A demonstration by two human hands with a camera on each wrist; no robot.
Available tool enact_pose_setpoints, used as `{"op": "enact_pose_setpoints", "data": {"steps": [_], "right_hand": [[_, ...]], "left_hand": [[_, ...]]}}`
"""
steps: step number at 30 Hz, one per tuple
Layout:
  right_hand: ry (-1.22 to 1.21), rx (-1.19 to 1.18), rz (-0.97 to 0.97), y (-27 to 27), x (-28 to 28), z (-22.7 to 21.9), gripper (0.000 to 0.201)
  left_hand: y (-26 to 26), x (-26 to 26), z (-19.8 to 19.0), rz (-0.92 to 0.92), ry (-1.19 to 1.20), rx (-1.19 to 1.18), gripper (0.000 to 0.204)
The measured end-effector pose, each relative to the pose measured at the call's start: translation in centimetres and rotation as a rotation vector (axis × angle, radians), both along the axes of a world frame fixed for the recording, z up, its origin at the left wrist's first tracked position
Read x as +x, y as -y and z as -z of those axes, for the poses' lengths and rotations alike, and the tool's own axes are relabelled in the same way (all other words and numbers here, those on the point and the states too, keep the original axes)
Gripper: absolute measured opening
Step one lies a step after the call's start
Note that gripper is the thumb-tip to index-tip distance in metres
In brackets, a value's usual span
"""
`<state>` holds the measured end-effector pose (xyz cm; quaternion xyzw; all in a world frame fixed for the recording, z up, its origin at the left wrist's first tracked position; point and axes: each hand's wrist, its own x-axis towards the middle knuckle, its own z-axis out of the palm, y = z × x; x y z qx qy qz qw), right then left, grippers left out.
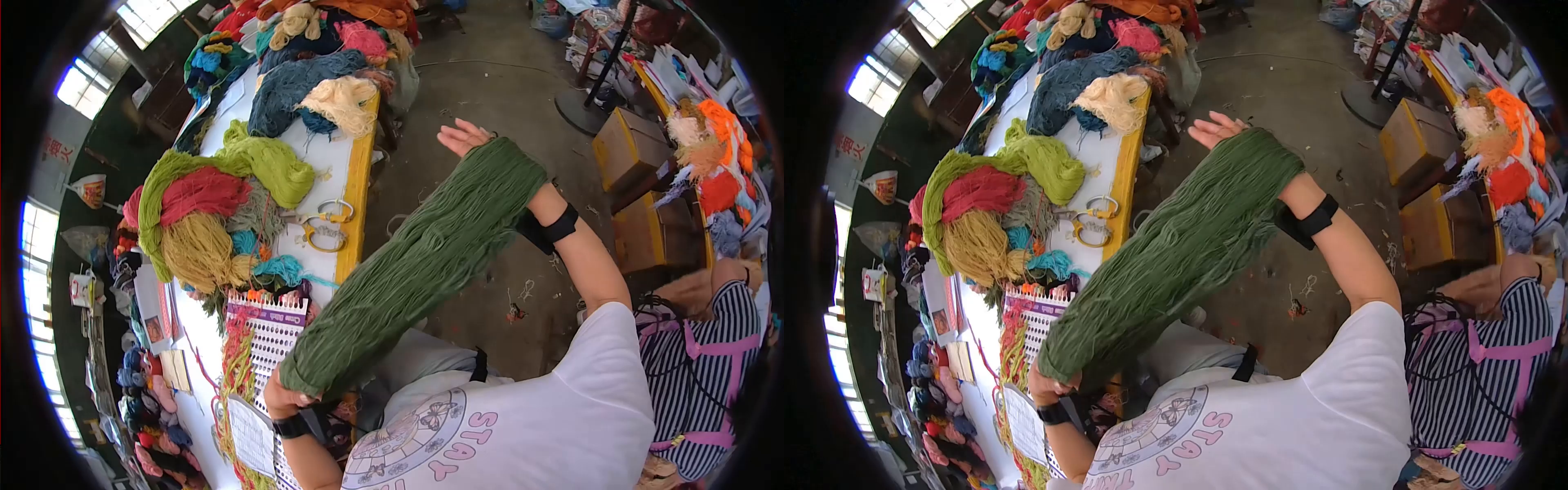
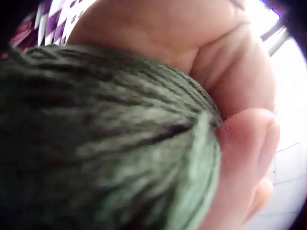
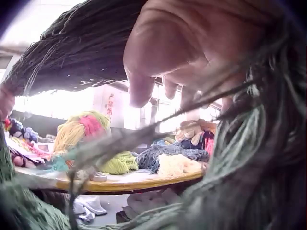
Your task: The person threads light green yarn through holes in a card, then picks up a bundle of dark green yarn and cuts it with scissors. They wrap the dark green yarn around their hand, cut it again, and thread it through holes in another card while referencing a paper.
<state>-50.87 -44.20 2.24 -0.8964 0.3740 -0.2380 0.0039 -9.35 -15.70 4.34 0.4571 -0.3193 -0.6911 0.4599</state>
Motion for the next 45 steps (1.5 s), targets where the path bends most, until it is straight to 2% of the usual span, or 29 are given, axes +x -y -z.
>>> {"op": "enact_pose_setpoints", "data": {"steps": [3, 5, 7, 8, 10, 11, 13, 15, 17, 20, 22, 23, 24, 27, 30, 33, 34, 37, 38, 39, 41, 42, 43, 44, 45], "right_hand": [[-0.052, -0.146, 0.019, -0.9, 0.5, -2.9, 0.055], [0.08, -0.099, -0.023, -2.5, 1.8, -6.1, 0.055], [0.211, -0.086, -0.14, -3.0, 4.3, -7.4, 0.058], [0.28, -0.099, -0.229, -2.9, 5.9, -7.5, 0.063], [0.385, -0.078, -0.437, -2.5, 9.6, -7.2, 0.069], [0.42, -0.052, -0.548, -2.3, 11.5, -6.9, 0.071], [0.365, -0.121, -0.526, -1.8, 16.7, -2.6, 0.071], [0.302, -0.197, -0.564, -2.8, 18.2, -2.0, 0.069], [0.167, -0.198, -0.621, -4.4, 17.5, -2.4, 0.066], [0.032, 0.019, -0.751, -5.8, 14.9, -4.3, 0.063], [0.029, 0.232, -0.817, -5.8, 13.5, -5.5, 0.061], [0.063, 0.348, -0.843, -5.5, 13.1, -6.0, 0.059], [0.153, 0.477, -0.862, -5.2, 12.8, -6.6, 0.058], [0.544, 0.905, -0.919, -4.4, 12.7, -7.4, 0.055], [0.871, 1.328, -0.9, -2.5, 12.7, -5.1, 0.052], [0.83, 1.658, -0.775, -0.4, 11.7, -1.4, 0.05], [0.463, 1.448, -0.822, -0.8, 11.0, -0.4, 0.048], [-0.525, 0.633, -0.835, -5.2, 9.1, 1.2, 0.044], [-0.549, 1.004, -0.785, -5.8, 8.5, 1.9, 0.033], [-0.567, 1.378, -0.706, -5.9, 8.5, 1.9, 0.024], [-0.175, 1.282, -0.565, -4.2, 9.9, 0.9, 0.014], [0.08, 1.156, -0.477, -3.2, 11.8, 1.4, 0.016], [0.17, 0.939, -0.326, -2.6, 14.3, 0.7, 0.016], [0.192, 0.605, -0.283, -1.5, 16.9, 1.8, 0.014], [0.219, 0.399, -0.254, -1.3, 19.6, 2.9, 0.017]], "left_hand": [[0.7, 0.3, -0.6, 0.305, 0.262, 0.138, 0.058], [2.5, -1.7, -1.5, 0.553, 0.449, 0.258, 0.055], [4.2, -4.9, -2.7, 0.661, 0.858, -0.101, 0.055], [4.9, -5.2, -1.2, 0.537, 0.906, -0.128, 0.059], [7.1, -7.0, -0.5, 0.275, 0.762, -0.265, 0.067], [8.9, -9.0, -1.6, 0.136, 0.576, -0.385, 0.072], [10.8, -11.8, -3.2, 0.128, 0.125, -0.409, 0.085], [12.2, -12.0, -1.2, 0.185, 0.121, -0.463, 0.09], [12.9, -12.0, 1.2, 0.237, 0.056, -0.475, 0.094], [13.6, -12.7, 3.0, 0.333, -0.202, -0.418, 0.098], [14.3, -12.8, 3.8, 0.457, -0.173, -0.397, 0.098], [14.4, -13.3, 3.6, 0.496, -0.253, -0.404, 0.097], [14.4, -13.7, 3.5, 0.537, -0.334, -0.408, 0.096], [14.6, -14.6, 3.1, 0.714, -0.15, -0.452, 0.081], [13.8, -15.1, 0.3, 0.905, -0.266, -0.355, 0.053], [12.4, -14.2, 1.8, 0.732, -0.337, -0.258, 0.039], [11.6, -14.1, 1.8, 0.616, -0.355, -0.257, 0.03], [10.2, -13.4, 1.4, 0.35, -0.374, -0.042, 0.023], [9.9, -12.7, 2.3, 0.31, -0.39, 0.127, 0.018], [9.8, -12.4, 3.7, 0.28, -0.403, 0.194, 0.017], [9.2, -12.7, 6.8, 0.244, -0.423, 0.362, 0.018], [8.8, -13.3, 8.0, 0.26, -0.433, 0.413, 0.018], [8.7, -13.8, 8.8, 0.281, -0.438, 0.461, 0.018], [8.8, -14.2, 9.2, 0.302, -0.442, 0.508, 0.018], [8.9, -14.4, 9.0, 0.307, -0.411, 0.504, 0.018]]}}
